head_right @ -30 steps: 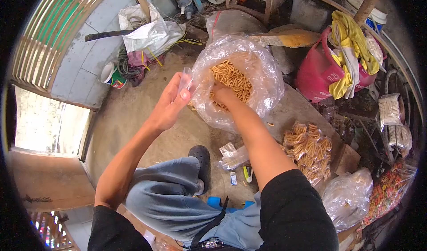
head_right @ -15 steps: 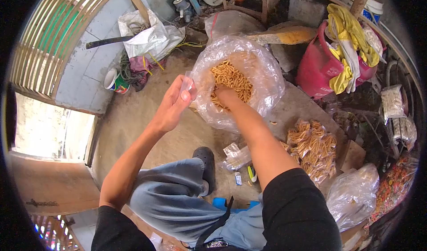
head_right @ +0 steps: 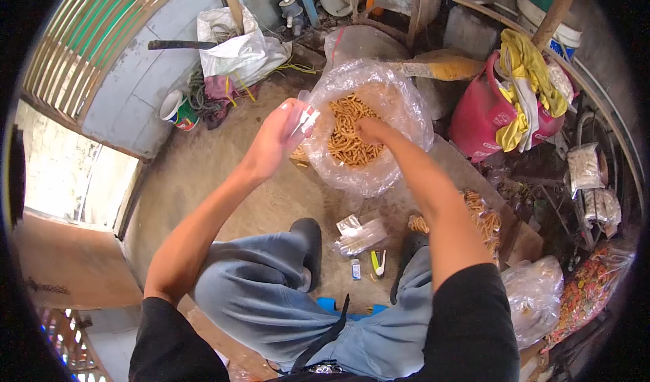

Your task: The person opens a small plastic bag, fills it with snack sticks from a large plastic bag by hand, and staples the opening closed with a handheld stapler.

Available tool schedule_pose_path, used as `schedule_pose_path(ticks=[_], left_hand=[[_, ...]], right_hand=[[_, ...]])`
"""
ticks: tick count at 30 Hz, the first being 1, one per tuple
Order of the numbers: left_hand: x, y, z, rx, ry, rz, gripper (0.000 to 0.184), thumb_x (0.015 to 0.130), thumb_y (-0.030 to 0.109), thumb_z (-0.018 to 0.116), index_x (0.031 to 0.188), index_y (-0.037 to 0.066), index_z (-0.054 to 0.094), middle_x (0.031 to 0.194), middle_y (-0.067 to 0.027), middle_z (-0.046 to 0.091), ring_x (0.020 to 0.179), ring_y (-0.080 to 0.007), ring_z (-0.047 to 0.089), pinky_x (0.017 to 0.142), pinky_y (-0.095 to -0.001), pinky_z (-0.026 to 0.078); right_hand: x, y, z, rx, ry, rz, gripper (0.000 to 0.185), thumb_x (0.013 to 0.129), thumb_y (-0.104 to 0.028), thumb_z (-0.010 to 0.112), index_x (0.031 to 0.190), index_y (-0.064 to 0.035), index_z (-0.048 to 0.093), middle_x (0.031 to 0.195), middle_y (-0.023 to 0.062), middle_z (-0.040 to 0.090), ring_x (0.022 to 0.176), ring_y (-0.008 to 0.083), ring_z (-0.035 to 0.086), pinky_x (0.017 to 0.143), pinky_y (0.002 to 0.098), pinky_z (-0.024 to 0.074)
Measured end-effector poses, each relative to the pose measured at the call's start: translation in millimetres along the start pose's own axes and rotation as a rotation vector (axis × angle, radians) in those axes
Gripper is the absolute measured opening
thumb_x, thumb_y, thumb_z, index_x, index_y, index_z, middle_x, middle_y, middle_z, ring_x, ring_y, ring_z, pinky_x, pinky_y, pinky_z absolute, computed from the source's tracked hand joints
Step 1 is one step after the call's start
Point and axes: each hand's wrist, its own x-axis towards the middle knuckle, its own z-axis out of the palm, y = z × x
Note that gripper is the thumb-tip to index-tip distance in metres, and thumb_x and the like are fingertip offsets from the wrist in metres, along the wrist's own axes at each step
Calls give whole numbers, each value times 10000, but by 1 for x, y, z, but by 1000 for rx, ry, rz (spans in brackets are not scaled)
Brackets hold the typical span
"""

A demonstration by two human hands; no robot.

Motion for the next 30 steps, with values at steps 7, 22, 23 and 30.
schedule_pose_path(ticks=[7, 22, 23, 30], left_hand=[[-14, 29, 10, 154, 72, 100, 155, 961, 213, 557, 974, 61, 576, 850, 71, 553, 797, -13, 494, 731, -189, 411], [-38, 55, 36, 313, -60, 299, 255, 1003, 187, 466, 927, -3, 618, 855, -8, 630, 830, -66, 553, 792, -246, 449], [-39, 57, 38, 308, -60, 308, 255, 1003, 187, 466, 927, -3, 618, 855, -8, 630, 830, -66, 553, 792, -246, 449], [-50, 68, 47, 241, -135, 331, 277, 1003, 212, 476, 1018, -12, 638, 898, -36, 650, 854, -82, 572, 814, -257, 459]], right_hand=[[-71, -56, -136, 364, 226, -95, 175, 880, -181, 607, 911, -15, 654, 752, 44, 642, 654, 131, 580, 622, 302, 479], [-298, -230, -201, 645, 532, 9, 167, 903, -118, 628, 1007, 5, 671, 799, 4, 647, 642, 28, 516, 547, 178, 400], [-300, -232, -199, 635, 535, 8, 167, 903, -118, 628, 1007, 5, 671, 799, 4, 647, 642, 28, 516, 547, 178, 400], [-301, -243, -188, 507, 579, -47, 159, 882, -92, 660, 990, 22, 678, 770, -38, 612, 675, 15, 478, 584, 182, 384]])
